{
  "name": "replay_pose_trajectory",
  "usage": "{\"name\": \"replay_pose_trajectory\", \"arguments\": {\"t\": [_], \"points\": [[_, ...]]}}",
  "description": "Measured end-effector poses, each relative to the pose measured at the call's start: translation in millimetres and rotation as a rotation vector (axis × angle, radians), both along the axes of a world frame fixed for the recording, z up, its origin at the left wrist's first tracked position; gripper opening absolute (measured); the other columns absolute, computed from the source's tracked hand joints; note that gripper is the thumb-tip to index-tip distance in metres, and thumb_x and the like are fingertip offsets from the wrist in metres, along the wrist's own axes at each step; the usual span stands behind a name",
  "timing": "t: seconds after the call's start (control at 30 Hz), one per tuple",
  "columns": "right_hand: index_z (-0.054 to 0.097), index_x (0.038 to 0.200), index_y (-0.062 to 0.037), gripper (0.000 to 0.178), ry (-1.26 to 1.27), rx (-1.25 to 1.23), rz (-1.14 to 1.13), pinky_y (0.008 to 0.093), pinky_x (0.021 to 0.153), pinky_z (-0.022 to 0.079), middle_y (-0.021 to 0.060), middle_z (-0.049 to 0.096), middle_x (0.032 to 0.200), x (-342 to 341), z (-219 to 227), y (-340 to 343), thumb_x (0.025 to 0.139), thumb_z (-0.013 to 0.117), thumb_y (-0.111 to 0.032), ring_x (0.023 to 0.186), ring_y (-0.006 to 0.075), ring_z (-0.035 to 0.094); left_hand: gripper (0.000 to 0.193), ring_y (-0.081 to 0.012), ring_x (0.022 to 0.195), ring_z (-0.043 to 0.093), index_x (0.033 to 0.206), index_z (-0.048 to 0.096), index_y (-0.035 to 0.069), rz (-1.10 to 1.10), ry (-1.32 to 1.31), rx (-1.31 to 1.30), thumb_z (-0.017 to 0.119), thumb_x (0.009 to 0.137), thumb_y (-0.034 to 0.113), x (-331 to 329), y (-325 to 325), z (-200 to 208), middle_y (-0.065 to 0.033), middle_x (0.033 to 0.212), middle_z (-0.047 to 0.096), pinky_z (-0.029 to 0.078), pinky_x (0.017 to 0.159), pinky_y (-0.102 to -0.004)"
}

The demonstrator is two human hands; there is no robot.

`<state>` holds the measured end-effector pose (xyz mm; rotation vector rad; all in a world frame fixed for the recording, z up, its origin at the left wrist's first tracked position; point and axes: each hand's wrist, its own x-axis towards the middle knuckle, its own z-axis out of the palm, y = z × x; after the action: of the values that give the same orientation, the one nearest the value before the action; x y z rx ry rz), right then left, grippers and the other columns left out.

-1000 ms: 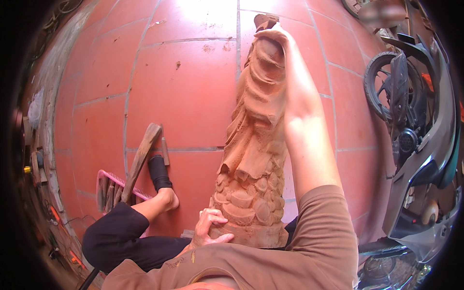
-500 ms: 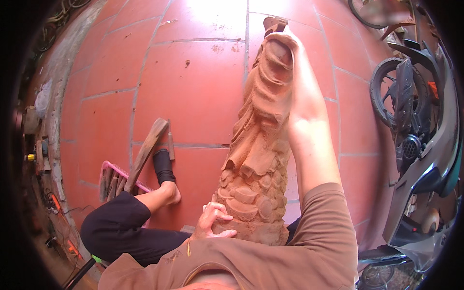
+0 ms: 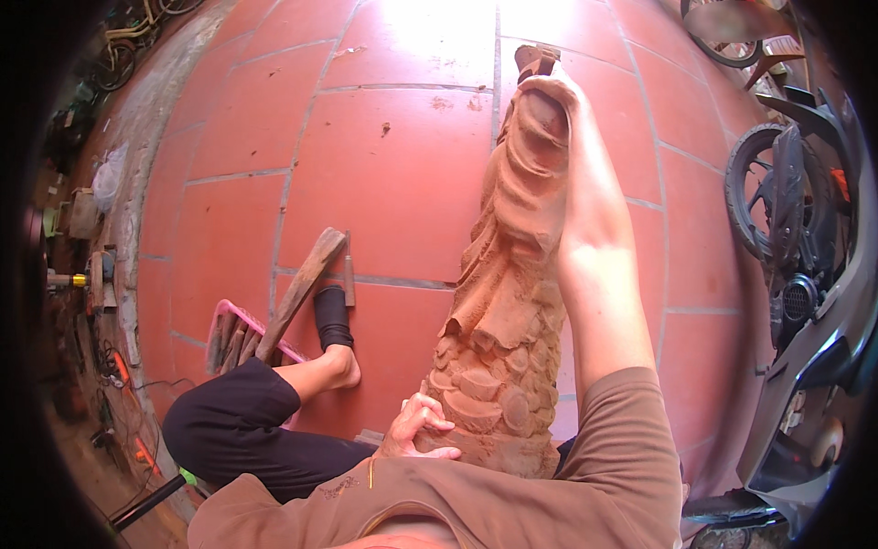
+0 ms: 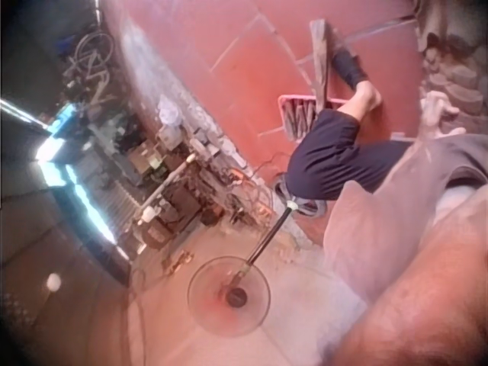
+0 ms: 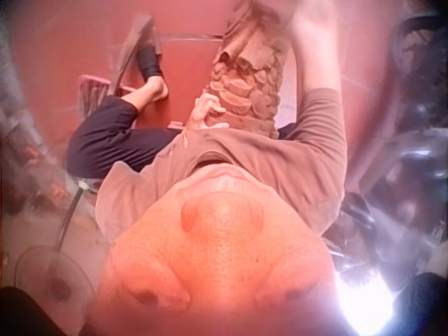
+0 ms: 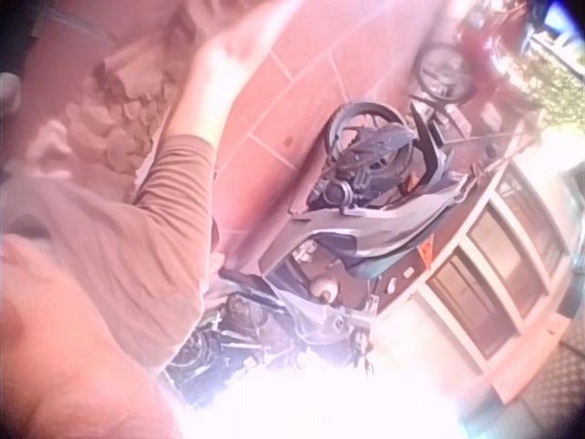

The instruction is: The person carves a wooden sculpture using a chisel and mallet, focusing on the upper section and head area. They occasionally rotate the sculpture to access different sides and switch between tools to refine the details.

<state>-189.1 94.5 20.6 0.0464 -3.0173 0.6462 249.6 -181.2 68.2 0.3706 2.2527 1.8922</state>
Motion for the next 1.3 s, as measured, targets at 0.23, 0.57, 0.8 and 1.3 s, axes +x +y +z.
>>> {"name": "replay_pose_trajectory", "arguments": {"t": [0.23,0.57,0.8,1.3], "points": [[0.043,0.139,-0.0008,0.070,0.053,-0.029,0.026,0.0421,0.110,0.032,0.0241,0.041,0.143,2,-7,-8,0.088,0.059,-0.046,0.133,0.0361,0.041,0.032,-0.0192,0.081,0.050,0.082,0.065,0.006,0.045,-0.078,-0.015,0.088,0.061,0.016,6,6,-6,-0.0068,0.089,0.053,0.042,0.073,-0.0310],[0.041,0.140,0.0009,0.070,0.111,-0.052,0.133,0.0426,0.110,0.032,0.0254,0.040,0.144,-6,-12,-37,0.090,0.058,-0.045,0.133,0.0371,0.040,0.029,-0.0216,0.080,0.049,0.077,0.062,0.005,0.097,-0.101,-0.029,0.085,0.062,0.016,5,18,3,-0.0066,0.084,0.051,0.037,0.073,-0.0335],[0.039,0.140,0.0021,0.070,0.234,0.060,0.315,0.0430,0.111,0.031,0.0264,0.039,0.144,-19,-14,11,0.092,0.057,-0.045,0.133,0.0377,0.039,0.027,-0.0199,0.081,0.051,0.078,0.057,0.011,0.099,0.054,0.026,0.079,0.071,0.026,-4,11,2,-0.0032,0.083,0.048,0.032,0.076,-0.0337],[0.037,0.142,0.0020,0.066,0.399,0.013,0.415,0.0423,0.112,0.029,0.0222,0.039,0.146,-13,-23,-1,0.093,0.057,-0.037,0.135,0.0352,0.039,0.019,-0.0228,0.083,0.054,0.081,0.056,0.012,0.279,0.335,-0.076,0.070,0.074,0.023,14,36,-10,-0.0049,0.087,0.053,0.035,0.074,-0.0389]]}}
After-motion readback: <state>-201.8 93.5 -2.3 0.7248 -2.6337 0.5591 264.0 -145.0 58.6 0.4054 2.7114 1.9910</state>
